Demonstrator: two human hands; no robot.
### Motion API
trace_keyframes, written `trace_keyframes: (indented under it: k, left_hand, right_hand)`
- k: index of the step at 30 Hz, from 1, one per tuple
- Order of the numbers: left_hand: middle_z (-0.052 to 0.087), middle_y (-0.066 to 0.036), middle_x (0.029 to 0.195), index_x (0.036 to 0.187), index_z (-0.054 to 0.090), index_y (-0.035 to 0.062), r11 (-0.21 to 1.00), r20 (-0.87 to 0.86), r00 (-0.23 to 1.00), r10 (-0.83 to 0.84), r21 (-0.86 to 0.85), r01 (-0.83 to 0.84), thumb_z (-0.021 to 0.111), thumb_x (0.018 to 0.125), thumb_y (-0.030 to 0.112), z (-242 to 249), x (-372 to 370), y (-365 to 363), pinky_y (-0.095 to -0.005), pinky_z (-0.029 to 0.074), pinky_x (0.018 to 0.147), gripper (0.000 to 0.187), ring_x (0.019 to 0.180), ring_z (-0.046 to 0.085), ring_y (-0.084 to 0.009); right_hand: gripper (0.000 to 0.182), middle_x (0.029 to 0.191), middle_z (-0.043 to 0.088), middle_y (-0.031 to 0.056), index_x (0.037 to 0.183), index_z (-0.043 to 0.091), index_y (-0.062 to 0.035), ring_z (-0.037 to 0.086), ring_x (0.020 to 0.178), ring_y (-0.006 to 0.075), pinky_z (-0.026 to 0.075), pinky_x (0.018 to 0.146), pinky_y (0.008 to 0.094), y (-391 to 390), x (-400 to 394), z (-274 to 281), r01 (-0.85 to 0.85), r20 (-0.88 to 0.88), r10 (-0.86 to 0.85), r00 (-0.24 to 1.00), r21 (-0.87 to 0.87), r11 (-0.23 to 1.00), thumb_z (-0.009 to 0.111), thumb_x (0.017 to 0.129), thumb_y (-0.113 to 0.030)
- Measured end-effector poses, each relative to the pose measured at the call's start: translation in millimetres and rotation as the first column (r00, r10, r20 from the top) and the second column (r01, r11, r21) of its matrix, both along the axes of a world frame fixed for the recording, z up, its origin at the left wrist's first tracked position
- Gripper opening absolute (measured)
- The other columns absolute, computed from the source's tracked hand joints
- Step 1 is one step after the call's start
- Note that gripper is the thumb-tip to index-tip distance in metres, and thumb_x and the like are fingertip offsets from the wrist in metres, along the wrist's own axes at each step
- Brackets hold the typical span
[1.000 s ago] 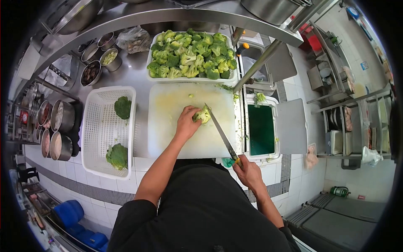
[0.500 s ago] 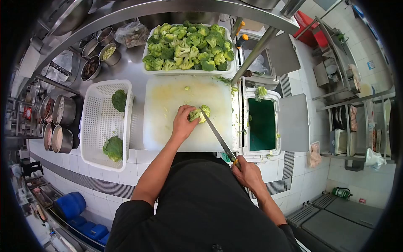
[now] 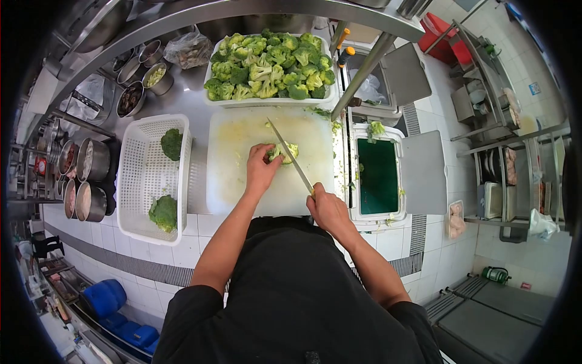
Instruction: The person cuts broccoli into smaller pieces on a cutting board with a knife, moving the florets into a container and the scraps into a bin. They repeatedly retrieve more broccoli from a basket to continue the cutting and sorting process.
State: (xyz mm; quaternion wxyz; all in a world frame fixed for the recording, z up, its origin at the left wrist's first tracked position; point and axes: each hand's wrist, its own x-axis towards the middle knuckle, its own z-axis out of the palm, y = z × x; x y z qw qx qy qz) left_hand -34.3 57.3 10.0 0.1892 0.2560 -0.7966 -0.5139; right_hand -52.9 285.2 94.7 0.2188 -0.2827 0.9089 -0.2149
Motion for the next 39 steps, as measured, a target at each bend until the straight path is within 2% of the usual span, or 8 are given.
trace_keyframes:
  k: [5, 11, 15, 17, 20, 24, 27, 39]
  left_hand:
    - [0.061, -0.010, 0.122, 0.122, 0.070, 0.0018, 0.997, 0.097, 0.993, -0.063, -0.037, 0.067, 0.085, 0.080, 0.014, 2.7, 6.8, 8.8, -0.0315, 0.053, 0.080, 0.046, 0.088, 0.061, -0.0198]
    - [0.061, -0.009, 0.121, 0.121, 0.068, 0.0026, 0.994, 0.059, 0.995, -0.076, -0.079, 0.081, 0.085, 0.080, 0.015, -4.3, 10.0, 12.3, -0.0316, 0.053, 0.082, 0.046, 0.090, 0.061, -0.0191]
    - [0.060, -0.011, 0.124, 0.124, 0.066, 0.0038, 0.992, 0.108, 0.987, -0.120, -0.022, 0.123, 0.081, 0.080, 0.010, 14.8, 12.4, -0.6, -0.0352, 0.053, 0.088, 0.048, 0.098, 0.063, -0.0249]
    - [0.057, -0.013, 0.132, 0.126, 0.065, 0.0053, 0.849, 0.054, 0.966, -0.253, -0.465, 0.249, 0.074, 0.079, 0.004, 28.4, 18.7, -16.4, -0.0435, 0.051, 0.097, 0.047, 0.113, 0.059, -0.0338]
    - [0.054, -0.013, 0.141, 0.132, 0.063, 0.0071, 0.660, 0.285, 0.882, -0.375, -0.586, 0.470, 0.070, 0.080, 0.004, 26.2, 15.7, -38.9, -0.0455, 0.048, 0.105, 0.052, 0.121, 0.054, -0.0379]
    - [0.052, -0.013, 0.147, 0.137, 0.061, 0.0062, 0.635, 0.332, 0.820, -0.466, -0.520, 0.571, 0.071, 0.084, 0.010, 26.7, 21.1, -39.3, -0.0440, 0.047, 0.108, 0.054, 0.125, 0.054, -0.0380]
    - [0.053, -0.014, 0.148, 0.140, 0.060, 0.0056, 0.834, 0.193, 0.931, -0.310, -0.415, 0.364, 0.071, 0.086, 0.014, 18.5, 24.6, -37.7, -0.0433, 0.046, 0.110, 0.055, 0.128, 0.055, -0.0377]
    - [0.061, -0.013, 0.121, 0.138, 0.065, 0.0093, 0.902, 0.210, 0.928, -0.307, -0.245, 0.354, 0.073, 0.086, 0.015, 25.1, 30.2, -34.8, -0.0398, 0.050, 0.099, 0.053, 0.115, 0.061, -0.0325]
  right_hand:
    - [0.024, 0.079, 0.070, 0.0272, 0.104, 0.050, -0.0007, 0.070, 0.078, 0.0474, 0.054, 0.074, 0.0587, 12.4, -2.5, 32.3, -0.055, 0.033, 0.053, 0.998, 0.061, 0.997, 0.057, 0.101, -0.023]
    - [0.027, 0.079, 0.070, 0.0267, 0.105, 0.052, -0.0012, 0.070, 0.078, 0.0480, 0.054, 0.073, 0.0597, -4.8, 2.0, -50.0, 0.007, -0.063, -0.007, 0.998, -0.007, 1.000, 0.059, 0.100, -0.027]
    - [0.029, 0.076, 0.069, 0.0267, 0.110, 0.053, -0.0037, 0.069, 0.077, 0.0487, 0.052, 0.072, 0.0596, 8.4, -0.5, -29.6, 0.077, 0.005, -0.076, 0.997, -0.042, 0.996, 0.060, 0.099, -0.029]
    - [0.030, 0.077, 0.069, 0.0259, 0.112, 0.054, -0.0048, 0.068, 0.076, 0.0489, 0.051, 0.071, 0.0585, 29.1, 0.5, -16.0, 0.087, 0.028, -0.086, 0.996, -0.075, 0.993, 0.060, 0.099, -0.031]
    - [0.030, 0.077, 0.069, 0.0252, 0.111, 0.056, -0.0052, 0.067, 0.076, 0.0490, 0.050, 0.071, 0.0579, 54.2, 9.7, 16.0, 0.074, 0.082, -0.069, 0.994, -0.052, 0.996, 0.060, 0.099, -0.032]
    - [0.028, 0.077, 0.069, 0.0253, 0.108, 0.057, -0.0051, 0.067, 0.077, 0.0486, 0.051, 0.070, 0.0577, 83.0, 21.0, 47.3, -0.014, 0.149, 0.000, 0.989, 0.093, 0.996, 0.060, 0.098, -0.031]
    - [0.028, 0.078, 0.070, 0.0251, 0.108, 0.058, -0.0057, 0.067, 0.078, 0.0481, 0.051, 0.072, 0.0577, 95.9, 28.9, 50.8, -0.027, 0.167, 0.005, 0.986, 0.130, 0.991, 0.062, 0.097, -0.032]
    - [0.025, 0.082, 0.072, 0.0233, 0.106, 0.057, -0.0048, 0.070, 0.081, 0.0453, 0.054, 0.074, 0.0572, 70.8, 17.7, 47.5, -0.167, 0.084, 0.154, 0.985, 0.192, 0.967, 0.061, 0.098, -0.029]
